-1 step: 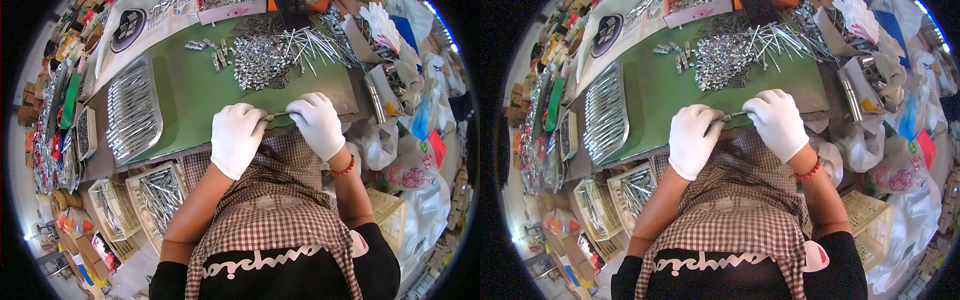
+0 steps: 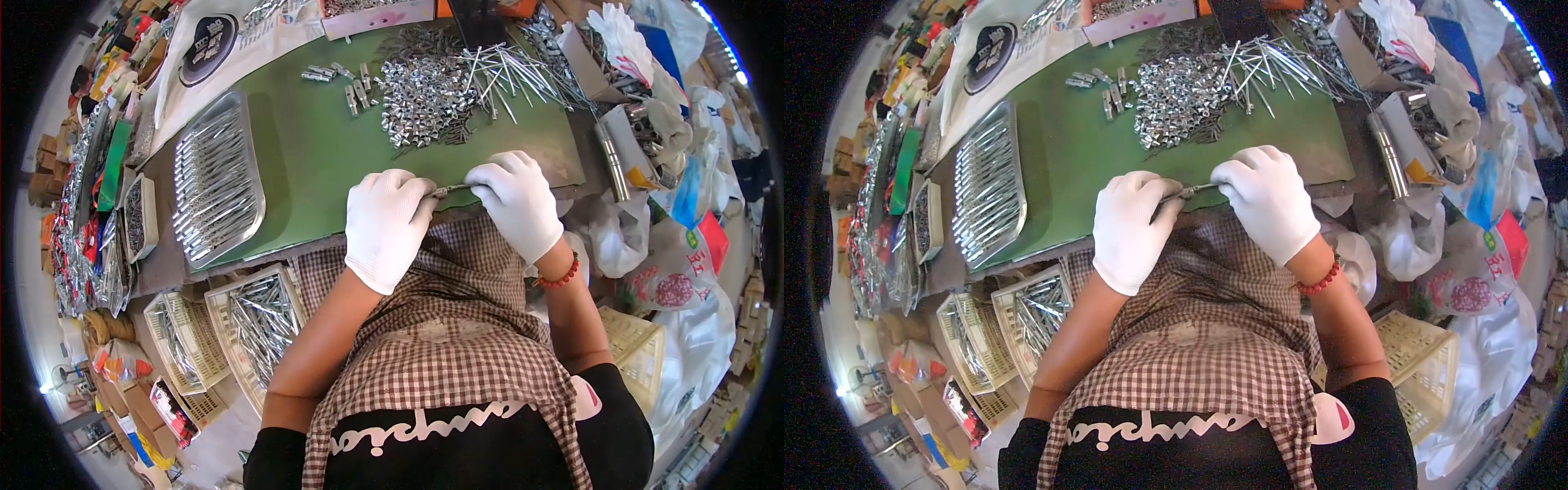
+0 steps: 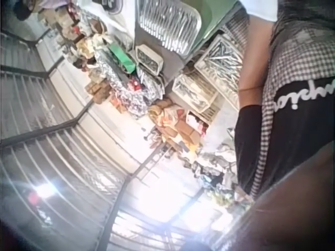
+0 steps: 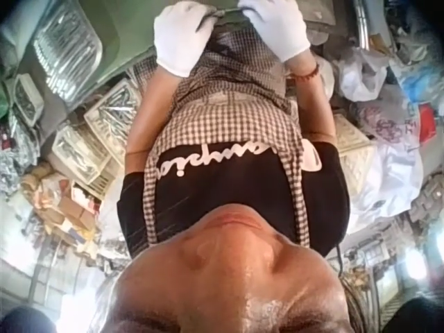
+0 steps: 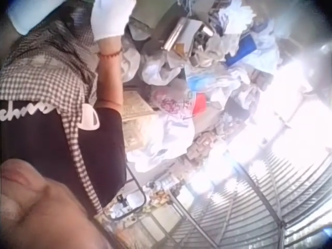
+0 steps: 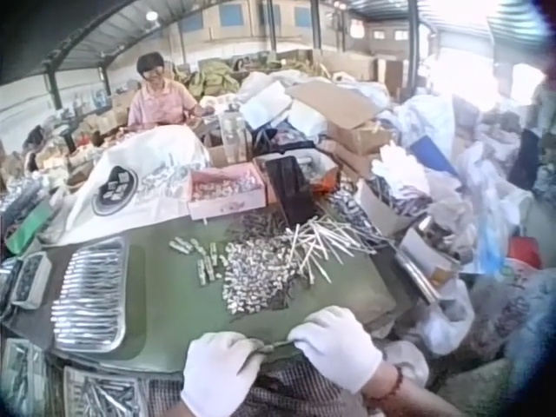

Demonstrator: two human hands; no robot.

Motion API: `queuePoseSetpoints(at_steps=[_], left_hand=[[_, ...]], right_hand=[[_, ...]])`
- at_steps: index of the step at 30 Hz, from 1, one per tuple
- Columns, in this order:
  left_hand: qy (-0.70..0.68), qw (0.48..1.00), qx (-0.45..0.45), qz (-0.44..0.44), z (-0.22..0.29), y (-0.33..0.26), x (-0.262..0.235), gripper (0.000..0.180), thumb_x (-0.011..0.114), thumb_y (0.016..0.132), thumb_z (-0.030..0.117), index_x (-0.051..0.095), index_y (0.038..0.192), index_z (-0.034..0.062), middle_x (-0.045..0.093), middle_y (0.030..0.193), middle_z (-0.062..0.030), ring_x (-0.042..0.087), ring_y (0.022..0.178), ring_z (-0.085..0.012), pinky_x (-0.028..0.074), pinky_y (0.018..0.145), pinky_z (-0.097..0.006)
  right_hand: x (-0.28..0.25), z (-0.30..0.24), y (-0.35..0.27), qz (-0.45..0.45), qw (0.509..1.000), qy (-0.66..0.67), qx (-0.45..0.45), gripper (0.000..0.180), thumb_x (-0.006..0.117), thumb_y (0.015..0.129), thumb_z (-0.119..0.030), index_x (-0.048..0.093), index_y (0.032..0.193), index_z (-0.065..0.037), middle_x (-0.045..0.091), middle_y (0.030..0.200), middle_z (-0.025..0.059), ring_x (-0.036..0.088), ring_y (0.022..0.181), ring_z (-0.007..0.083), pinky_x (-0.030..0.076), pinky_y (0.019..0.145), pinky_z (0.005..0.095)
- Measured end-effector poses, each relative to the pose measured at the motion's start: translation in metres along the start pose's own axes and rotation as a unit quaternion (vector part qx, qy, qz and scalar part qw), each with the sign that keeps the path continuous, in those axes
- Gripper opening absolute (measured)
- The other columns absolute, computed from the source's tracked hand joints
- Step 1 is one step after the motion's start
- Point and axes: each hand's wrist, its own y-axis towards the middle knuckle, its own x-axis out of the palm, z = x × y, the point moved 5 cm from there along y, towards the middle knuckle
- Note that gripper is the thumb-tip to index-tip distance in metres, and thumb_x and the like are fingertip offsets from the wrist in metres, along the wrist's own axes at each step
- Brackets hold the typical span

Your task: The recorder is assembling small metal hardware pins and clips by inserting components manually and using a small handheld assembly jig.

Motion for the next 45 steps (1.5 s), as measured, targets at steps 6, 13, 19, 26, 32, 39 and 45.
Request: queuePoseSetpoints(at_steps=[6,13,19,26,32,39,45], left_hand=[[-0.006,0.999,-0.003,0.036,0.001,-0.001,0.001,0.011,0.074,0.076,0.012,0.069,0.086,0.0080,0.067,0.089,-0.0092,0.062,0.086,-0.0338,0.048,0.079,-0.045],[-0.011,0.999,0.004,0.051,0.001,0.002,0.000,0.013,0.075,0.074,0.012,0.068,0.084,0.0094,0.066,0.086,-0.0075,0.062,0.083,-0.0322,0.047,0.076,-0.045],[-0.022,0.999,-0.022,0.028,0.004,0.005,0.006,0.013,0.075,0.075,0.012,0.068,0.085,0.0074,0.067,0.088,-0.0098,0.062,0.087,-0.0339,0.047,0.081,-0.045],[-0.037,0.998,-0.033,0.032,0.004,0.004,0.006,0.011,0.074,0.076,0.012,0.069,0.085,0.0068,0.067,0.089,-0.0105,0.063,0.085,-0.0340,0.048,0.078,-0.044],[-0.026,0.998,-0.013,0.048,0.002,0.004,0.005,0.011,0.074,0.077,0.012,0.069,0.085,0.0063,0.067,0.089,-0.0112,0.063,0.085,-0.0338,0.049,0.078,-0.044],[-0.035,0.999,-0.012,0.037,0.002,0.005,0.006,0.013,0.074,0.076,0.012,0.069,0.086,0.0052,0.066,0.089,-0.0117,0.063,0.085,-0.0347,0.049,0.078,-0.044],[-0.037,0.998,0.000,0.041,0.002,0.005,0.004,0.014,0.074,0.075,0.009,0.068,0.087,0.0049,0.065,0.090,-0.0118,0.062,0.084,-0.0356,0.049,0.076,-0.045]], right_hand=[[0.003,0.003,0.004,-0.015,1.000,0.026,-0.009,0.015,0.071,0.078,-0.006,0.070,0.091,-0.013,0.066,0.094,0.0061,0.062,0.097,0.0313,0.049,0.088,0.0416],[-0.007,0.016,0.015,0.042,0.998,0.031,0.019,0.010,0.069,0.080,-0.009,0.071,0.090,-0.011,0.069,0.091,0.0085,0.065,0.091,0.0321,0.051,0.083,0.0423],[0.002,0.046,0.042,0.019,0.990,0.017,0.142,0.011,0.068,0.086,-0.014,0.069,0.095,-0.008,0.067,0.094,0.0131,0.066,0.089,0.0345,0.052,0.079,0.0431],[-0.002,0.040,0.038,0.025,0.997,-0.054,0.056,0.014,0.067,0.086,-0.013,0.065,0.099,-0.008,0.067,0.092,0.0134,0.066,0.087,0.0346,0.052,0.078,0.0437],[-0.015,0.013,0.023,0.002,0.970,0.182,0.163,0.019,0.068,0.085,0.000,0.064,0.103,-0.004,0.069,0.096,0.0073,0.070,0.089,0.0209,0.053,0.083,0.0327],[0.004,-0.005,0.017,-0.030,0.993,0.112,0.021,0.020,0.067,0.080,-0.005,0.064,0.099,-0.009,0.070,0.087,0.0087,0.065,0.084,0.0308,0.050,0.079,0.0423],[0.000,-0.032,0.027,-0.041,0.991,-0.032,-0.123,0.012,0.063,0.081,-0.007,0.057,0.092,-0.010,0.063,0.078,0.0060,0.062,0.078,0.0281,0.048,0.075,0.0412]])
